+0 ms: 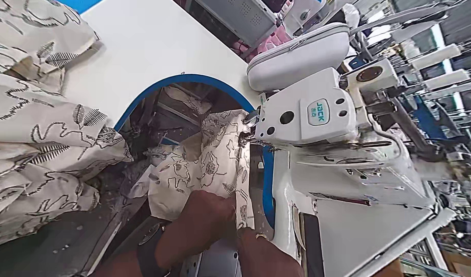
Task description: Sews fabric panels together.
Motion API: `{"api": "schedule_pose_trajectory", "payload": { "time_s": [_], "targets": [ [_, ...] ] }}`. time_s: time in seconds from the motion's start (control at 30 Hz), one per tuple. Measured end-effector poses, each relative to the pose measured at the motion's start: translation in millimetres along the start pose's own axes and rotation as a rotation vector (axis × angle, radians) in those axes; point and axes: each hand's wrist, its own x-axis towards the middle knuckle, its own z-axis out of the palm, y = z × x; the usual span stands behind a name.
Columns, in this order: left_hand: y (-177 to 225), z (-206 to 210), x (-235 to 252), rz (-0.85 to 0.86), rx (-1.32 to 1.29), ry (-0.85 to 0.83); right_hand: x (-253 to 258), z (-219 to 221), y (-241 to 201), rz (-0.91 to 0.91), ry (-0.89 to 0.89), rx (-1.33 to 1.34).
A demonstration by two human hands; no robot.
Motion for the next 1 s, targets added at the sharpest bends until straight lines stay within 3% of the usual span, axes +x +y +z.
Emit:
{"api": "schedule_pose_trajectory", "payload": {
  "time_s": [0.37,0.47,0.63,0.7,0.83,0.87,1.0],
  "targets": [
    [11,8,-1,-0.076,0.113,0.110,20,28,2,0.038,0.289,-0.170],
    [3,13,7,-0.107,0.016,0.107,31,35,5,0.064,0.350,-0.156],
    [-14,10,23,-0.227,-0.268,-0.066,57,48,13,0.103,0.475,-0.086],
    [-14,9,27,-0.278,-0.307,-0.118,55,64,25,0.163,0.522,0.075],
    [-9,-1,30,-0.422,-0.426,-0.291,10,105,60,0.305,0.488,0.928],
    [-9,-3,28,-0.427,-0.430,-0.321,5,100,59,0.271,0.475,0.959],
    [7,-8,14,-0.368,-0.296,-0.285,28,59,34,-0.004,0.494,0.190]
  ]
}}
